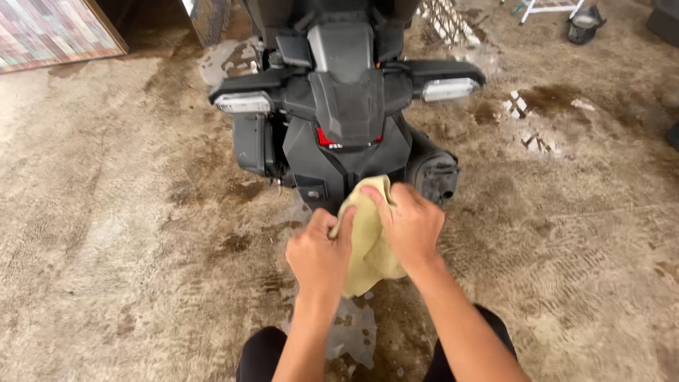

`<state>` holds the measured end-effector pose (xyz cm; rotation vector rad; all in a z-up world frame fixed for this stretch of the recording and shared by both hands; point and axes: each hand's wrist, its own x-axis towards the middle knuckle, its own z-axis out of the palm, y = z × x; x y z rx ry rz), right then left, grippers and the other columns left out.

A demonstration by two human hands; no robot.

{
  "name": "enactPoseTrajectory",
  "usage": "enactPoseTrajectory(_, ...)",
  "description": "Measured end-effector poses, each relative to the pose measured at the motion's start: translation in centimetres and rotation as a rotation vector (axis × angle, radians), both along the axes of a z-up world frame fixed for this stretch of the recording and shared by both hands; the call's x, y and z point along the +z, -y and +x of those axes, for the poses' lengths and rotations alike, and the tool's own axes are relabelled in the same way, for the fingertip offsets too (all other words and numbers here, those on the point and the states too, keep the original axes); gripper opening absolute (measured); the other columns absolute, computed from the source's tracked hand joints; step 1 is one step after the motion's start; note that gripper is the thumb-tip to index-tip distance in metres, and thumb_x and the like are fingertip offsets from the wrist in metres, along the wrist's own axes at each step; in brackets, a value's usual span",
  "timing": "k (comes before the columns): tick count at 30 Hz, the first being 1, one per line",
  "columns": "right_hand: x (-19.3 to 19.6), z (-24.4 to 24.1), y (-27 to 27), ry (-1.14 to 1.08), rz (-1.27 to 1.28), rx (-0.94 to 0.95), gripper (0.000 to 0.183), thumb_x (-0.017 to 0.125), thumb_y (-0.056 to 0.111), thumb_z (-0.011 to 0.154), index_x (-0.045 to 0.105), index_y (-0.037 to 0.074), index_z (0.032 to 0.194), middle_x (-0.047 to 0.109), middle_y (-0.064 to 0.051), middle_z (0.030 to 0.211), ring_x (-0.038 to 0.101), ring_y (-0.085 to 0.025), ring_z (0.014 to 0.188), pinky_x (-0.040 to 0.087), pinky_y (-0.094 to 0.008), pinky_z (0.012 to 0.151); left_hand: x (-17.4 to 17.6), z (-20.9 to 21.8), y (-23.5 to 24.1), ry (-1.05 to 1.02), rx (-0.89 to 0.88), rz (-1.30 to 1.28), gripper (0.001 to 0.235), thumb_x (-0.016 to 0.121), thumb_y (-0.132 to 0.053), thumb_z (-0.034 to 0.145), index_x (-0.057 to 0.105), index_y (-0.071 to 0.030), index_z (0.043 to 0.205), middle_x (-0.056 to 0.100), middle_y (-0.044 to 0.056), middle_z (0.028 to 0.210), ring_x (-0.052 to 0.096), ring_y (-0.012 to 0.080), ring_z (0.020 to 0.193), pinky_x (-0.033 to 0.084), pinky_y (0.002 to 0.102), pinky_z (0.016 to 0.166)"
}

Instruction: The person wipes the rear and side panels of a dark gray Honda Vario scooter using a yellow microfiber cloth. They clean the rear fender, taillight area, side fairings, and the floorboard area, moving systematically around the vehicle.

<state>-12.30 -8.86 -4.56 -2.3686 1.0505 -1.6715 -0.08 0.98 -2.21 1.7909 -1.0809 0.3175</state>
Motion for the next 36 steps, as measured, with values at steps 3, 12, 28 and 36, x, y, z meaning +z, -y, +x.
enactPoseTrajectory(3,-0.4,-0.1,-0.5,0.096,0.057,0.044,0.026,0.082,0.02,0.09,0.067,0.001,0.08,0.065,-0.008,0.064,0.059,-0.018,0.048,0.043,-0.031,0.045,-1.6,-0.5,-0.1,0.067,-0.035,-0.014,0.046,0.08,-0.04,0.089,0.057,-0.008,0.066,0.056,0.006,0.051,0.051,0.0237,0.041,0.04,0.035,0.041)
enactPoseTrajectory(12,5.6,1.8,0.1,-0.027,-0.058,-0.02,0.032,0.084,0.031,0.091,0.069,0.007,0.075,0.066,-0.004,0.068,0.059,-0.021,0.061,0.04,-0.037,0.06,1.5,2.9,1.8,0.144,0.056,-0.121,0.046,0.082,-0.041,0.089,0.057,-0.011,0.066,0.051,0.002,0.047,0.047,0.0188,0.037,0.037,0.034,0.043)
enactPoseTrajectory(28,7.4,1.8,1.6,-0.003,0.113,0.087,0.03,0.083,0.03,0.088,0.073,0.003,0.077,0.059,-0.004,0.068,0.049,-0.023,0.074,0.035,-0.041,0.075,9.0,3.6,0.7,-0.01,-0.022,0.15,0.047,0.081,-0.046,0.084,0.067,-0.004,0.07,0.059,0.008,0.047,0.058,0.0241,0.04,0.043,0.039,0.043)
enactPoseTrajectory(36,10.2,-4.1,-0.8,0.199,0.508,0.385,0.019,0.074,0.021,0.092,0.077,0.002,0.095,0.074,-0.003,0.077,0.068,-0.01,0.065,0.051,-0.025,0.056,14.9,3.1,-2.4,-0.209,-0.452,0.334,0.031,0.079,-0.034,0.084,0.073,-0.006,0.072,0.052,0.009,0.043,0.045,0.0196,0.037,0.034,0.036,0.041)
